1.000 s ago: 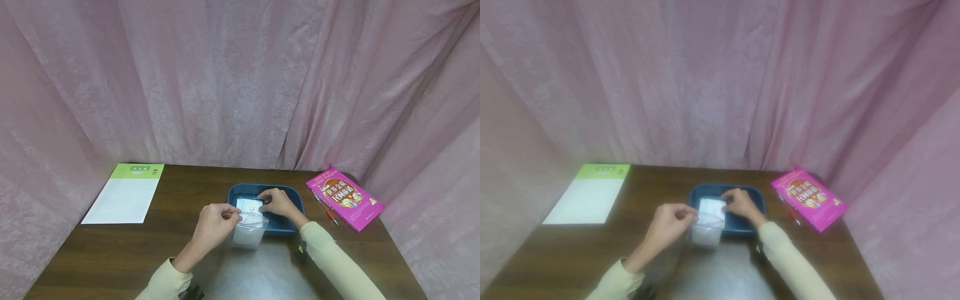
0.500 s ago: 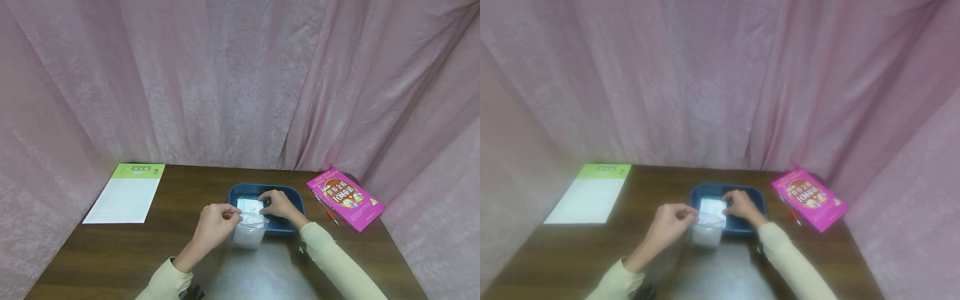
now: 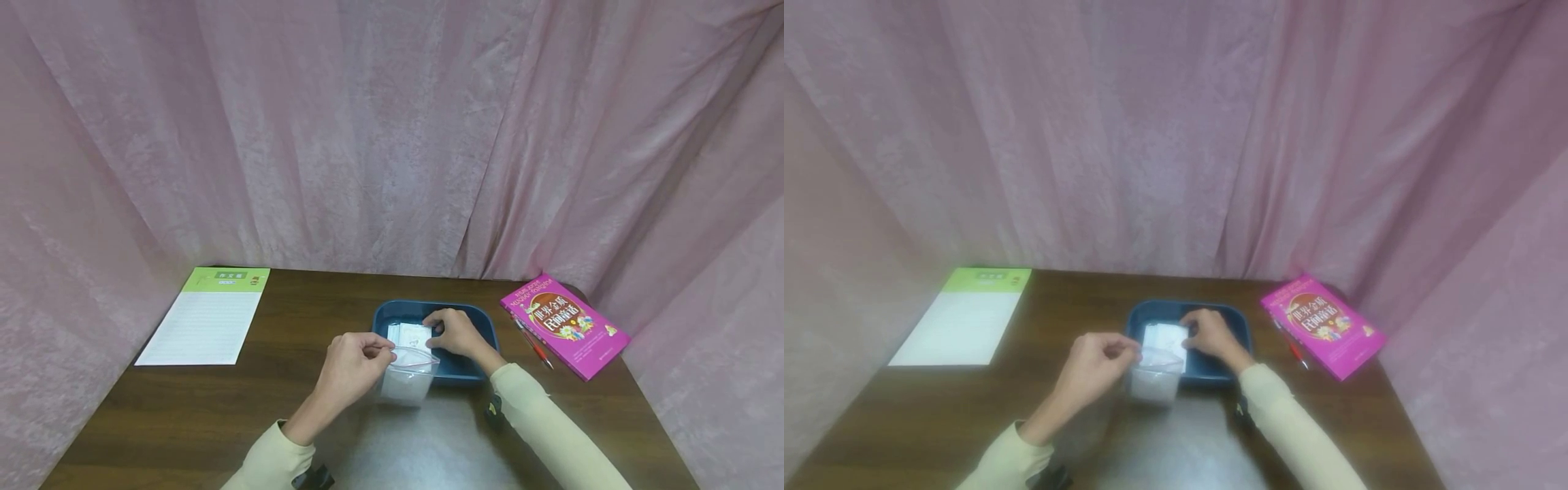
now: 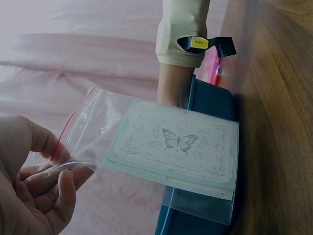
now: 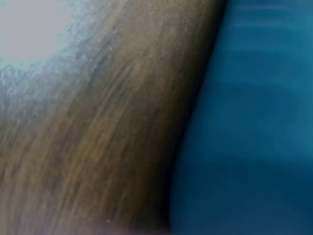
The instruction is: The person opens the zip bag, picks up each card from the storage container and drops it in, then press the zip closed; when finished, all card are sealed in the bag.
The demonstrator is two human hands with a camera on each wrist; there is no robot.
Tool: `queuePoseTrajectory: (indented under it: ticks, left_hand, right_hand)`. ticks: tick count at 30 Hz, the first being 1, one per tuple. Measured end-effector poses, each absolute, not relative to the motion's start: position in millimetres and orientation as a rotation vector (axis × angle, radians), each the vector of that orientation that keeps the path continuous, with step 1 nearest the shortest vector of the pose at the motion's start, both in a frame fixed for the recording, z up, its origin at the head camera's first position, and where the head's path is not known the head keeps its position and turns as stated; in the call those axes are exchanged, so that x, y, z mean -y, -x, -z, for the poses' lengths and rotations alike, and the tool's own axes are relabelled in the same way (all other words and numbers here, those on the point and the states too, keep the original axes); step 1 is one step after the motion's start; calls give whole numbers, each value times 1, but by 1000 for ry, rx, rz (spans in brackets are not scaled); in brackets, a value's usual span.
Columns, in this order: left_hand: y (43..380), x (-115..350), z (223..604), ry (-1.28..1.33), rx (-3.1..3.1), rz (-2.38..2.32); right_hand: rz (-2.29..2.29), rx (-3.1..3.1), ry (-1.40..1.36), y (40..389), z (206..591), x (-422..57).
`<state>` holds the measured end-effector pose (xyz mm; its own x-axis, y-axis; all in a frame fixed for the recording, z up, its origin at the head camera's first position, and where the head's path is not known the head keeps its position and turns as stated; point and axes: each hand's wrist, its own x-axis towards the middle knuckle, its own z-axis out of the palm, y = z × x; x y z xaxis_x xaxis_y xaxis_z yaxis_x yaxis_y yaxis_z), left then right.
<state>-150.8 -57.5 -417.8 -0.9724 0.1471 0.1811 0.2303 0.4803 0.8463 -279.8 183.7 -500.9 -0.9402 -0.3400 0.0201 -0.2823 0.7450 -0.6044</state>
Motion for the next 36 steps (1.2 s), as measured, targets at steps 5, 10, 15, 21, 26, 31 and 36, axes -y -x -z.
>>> queuePoseTrajectory:
  ticks: [5,10,15,21,26,31,36]
  left_hand:
    - [152,59,418,323,2644,1532]
    - [153,59,418,315,2647,1538]
    - [153,59,418,311,2651,1533]
    - [153,59,419,313,2644,1521]
    - [153,58,419,315,2644,1534]
    - [153,58,419,316,2647,1531]
    - [153,57,419,315,2646,1523]
  right_hand:
    - [1034,-2863,457,280,495,-185]
    - [1091,-2872,444,280,490,-188]
    - [1101,-2855,467,276,487,-191]
    - [1144,-2813,558,270,480,-195]
    - [1185,-2824,592,264,471,-197]
    - [1231,-2838,558,257,458,-197]
    - [1276,-2871,589,251,445,-197]
